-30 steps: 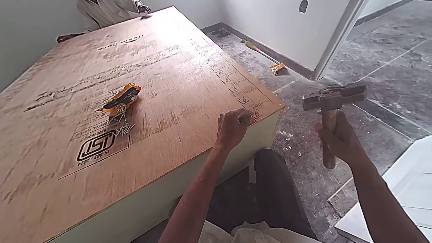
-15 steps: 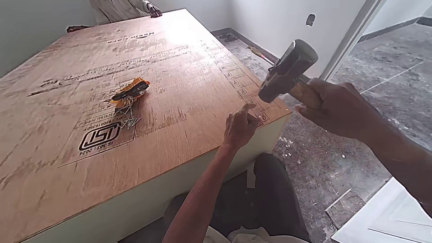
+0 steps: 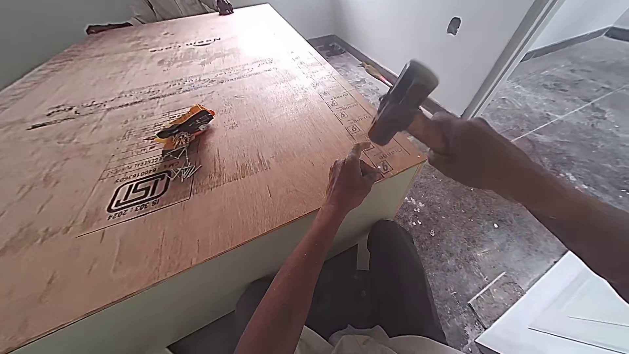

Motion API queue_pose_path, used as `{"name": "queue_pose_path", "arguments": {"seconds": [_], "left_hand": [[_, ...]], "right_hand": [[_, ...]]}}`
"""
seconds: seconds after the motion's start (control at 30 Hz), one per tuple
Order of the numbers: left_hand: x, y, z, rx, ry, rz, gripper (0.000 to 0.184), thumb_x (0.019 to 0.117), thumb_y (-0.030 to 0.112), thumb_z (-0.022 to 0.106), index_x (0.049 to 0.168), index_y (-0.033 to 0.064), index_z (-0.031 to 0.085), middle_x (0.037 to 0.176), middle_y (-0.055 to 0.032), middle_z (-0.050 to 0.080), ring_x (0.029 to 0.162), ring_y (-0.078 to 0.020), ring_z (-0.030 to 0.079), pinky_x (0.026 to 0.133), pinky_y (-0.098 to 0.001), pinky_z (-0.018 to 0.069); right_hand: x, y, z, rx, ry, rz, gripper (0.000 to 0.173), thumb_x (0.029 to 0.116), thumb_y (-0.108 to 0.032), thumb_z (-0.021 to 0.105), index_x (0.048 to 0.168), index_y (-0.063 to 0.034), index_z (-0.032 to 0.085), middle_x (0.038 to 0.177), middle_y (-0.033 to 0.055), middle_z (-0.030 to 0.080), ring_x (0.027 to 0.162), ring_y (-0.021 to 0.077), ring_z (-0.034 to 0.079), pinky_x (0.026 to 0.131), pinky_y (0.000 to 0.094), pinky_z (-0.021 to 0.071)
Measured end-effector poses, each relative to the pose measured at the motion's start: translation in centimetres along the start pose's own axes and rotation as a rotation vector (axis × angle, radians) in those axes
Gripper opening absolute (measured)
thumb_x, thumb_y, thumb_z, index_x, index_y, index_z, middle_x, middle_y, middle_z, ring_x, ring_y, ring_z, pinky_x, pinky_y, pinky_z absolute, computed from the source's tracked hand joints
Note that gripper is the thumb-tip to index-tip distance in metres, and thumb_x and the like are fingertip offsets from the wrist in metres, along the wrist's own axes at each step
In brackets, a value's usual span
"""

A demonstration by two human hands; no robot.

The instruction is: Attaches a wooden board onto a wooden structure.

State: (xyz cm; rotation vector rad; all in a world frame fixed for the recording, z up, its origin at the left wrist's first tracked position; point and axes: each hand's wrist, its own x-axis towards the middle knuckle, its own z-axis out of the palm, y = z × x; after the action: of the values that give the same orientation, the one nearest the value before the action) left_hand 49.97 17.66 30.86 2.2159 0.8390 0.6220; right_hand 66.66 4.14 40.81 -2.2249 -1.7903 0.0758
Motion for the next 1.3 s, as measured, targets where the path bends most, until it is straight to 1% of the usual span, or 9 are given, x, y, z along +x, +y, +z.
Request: {"name": "queue_pose_path", "arguments": {"seconds": [0.1, 0.3, 0.43, 0.57, 0.63, 0.77, 0.9, 1.0, 1.3], "left_hand": [[-0.1, 0.1, 0.0, -0.003, -0.01, -0.018, 0.065, 0.0914, 0.011, 0.077, 0.148, 0.0089, 0.046, 0.082, -0.0026, 0.075, 0.067, -0.0144, 0.069, 0.068, -0.0382, 0.0585], [0.0, -0.1, 0.0, -0.03, -0.016, -0.017, 0.065, 0.0919, 0.01, 0.077, 0.149, 0.0104, 0.046, 0.086, -0.002, 0.077, 0.071, -0.0136, 0.071, 0.071, -0.0377, 0.0586], [-0.1, 0.0, 0.1, -0.044, -0.007, -0.026, 0.067, 0.0909, 0.011, 0.078, 0.149, 0.0105, 0.046, 0.081, -0.0026, 0.074, 0.068, -0.0145, 0.069, 0.07, -0.0386, 0.0582], [-0.5, -0.5, -0.2, 0.031, -0.058, 0.031, 0.062, 0.0928, 0.015, 0.076, 0.148, 0.0127, 0.048, 0.099, -0.0003, 0.078, 0.084, -0.0143, 0.073, 0.081, -0.0413, 0.0594], [-1.5, -1.0, -0.9, 0.242, -0.036, 0.093, 0.058, 0.0924, 0.027, 0.077, 0.144, 0.0111, 0.057, 0.119, -0.0066, 0.074, 0.103, -0.0257, 0.072, 0.089, -0.0523, 0.0559], [-5.3, -3.6, -2.1, 0.612, 0.172, 0.151, 0.049, 0.093, 0.05, 0.069, 0.121, 0.0099, 0.075, 0.132, -0.0112, 0.07, 0.126, -0.0342, 0.064, 0.099, -0.0579, 0.0516], [-7.0, -5.6, -2.2, 0.835, 0.345, 0.185, 0.067, 0.0949, 0.067, 0.052, 0.12, 0.01, 0.076, 0.129, -0.0112, 0.072, 0.121, -0.0334, 0.068, 0.094, -0.0557, 0.0554], [-6.8, -6.2, -1.8, 0.916, 0.38, 0.218, 0.074, 0.0983, 0.07, 0.039, 0.122, 0.0103, 0.075, 0.13, -0.0121, 0.071, 0.121, -0.0326, 0.068, 0.093, -0.053, 0.056], [-6.5, -5.8, -0.8, 0.974, 0.406, 0.117, 0.09, 0.0926, 0.081, 0.034, 0.126, 0.0076, 0.074, 0.131, -0.0134, 0.071, 0.12, -0.0328, 0.069, 0.091, -0.0542, 0.0544]], "right_hand": [[0.5, 1.0, 1.1, -0.154, -0.194, -0.026, 0.012, 0.0914, -0.007, 0.069, 0.1, -0.0098, 0.063, 0.073, 0.0071, 0.062, 0.069, 0.0267, 0.065, 0.059, 0.0472, 0.0512], [-0.7, 0.6, 1.1, 0.044, 0.106, -0.026, 0.018, 0.0898, -0.003, 0.071, 0.102, -0.0071, 0.058, 0.064, 0.0049, 0.054, 0.052, 0.0204, 0.055, 0.047, 0.0387, 0.0429], [-0.7, 0.9, 2.3, -0.104, -0.136, 0.008, 0.015, 0.0923, -0.008, 0.07, 0.105, -0.0076, 0.063, 0.072, 0.0083, 0.062, 0.068, 0.0279, 0.065, 0.059, 0.048, 0.0507], [-2.0, 2.0, 4.1, 0.104, 0.041, 0.081, 0.014, 0.0912, -0.008, 0.071, 0.101, -0.0037, 0.061, 0.068, 0.0081, 0.057, 0.063, 0.025, 0.06, 0.057, 0.0456, 0.0475], [-3.1, 2.3, 5.2, 0.271, 0.133, 0.202, 0.016, 0.0933, -0.011, 0.072, 0.101, -0.0039, 0.061, 0.068, 0.0053, 0.055, 0.06, 0.0187, 0.055, 0.057, 0.0401, 0.0456], [-5.7, 4.0, 9.5, 0.571, 0.23, 0.336, 0.02, 0.0909, -0.015, 0.07, 0.106, -0.0039, 0.062, 0.073, 0.003, 0.059, 0.054, 0.0101, 0.055, 0.051, 0.0307, 0.0493], [-8.1, 4.4, 14.3, 0.815, 0.275, 0.401, 0.024, 0.0865, -0.019, 0.068, 0.105, -0.0055, 0.061, 0.069, -0.002, 0.058, 0.048, 0.0061, 0.054, 0.045, 0.0244, 0.0479], [-9.5, 4.0, 17.2, 0.964, 0.312, 0.39, 0.025, 0.0906, -0.034, 0.065, 0.098, -0.0104, 0.059, 0.061, -0.0069, 0.054, 0.044, 0.0042, 0.051, 0.042, 0.0224, 0.047], [-11.4, 2.4, 20.3, 1.094, 0.313, 0.294, 0.036, 0.0967, -0.049, 0.057, 0.096, -0.013, 0.055, 0.059, -0.0111, 0.05, 0.044, 0.0013, 0.05, 0.042, 0.0204, 0.0466]]}}
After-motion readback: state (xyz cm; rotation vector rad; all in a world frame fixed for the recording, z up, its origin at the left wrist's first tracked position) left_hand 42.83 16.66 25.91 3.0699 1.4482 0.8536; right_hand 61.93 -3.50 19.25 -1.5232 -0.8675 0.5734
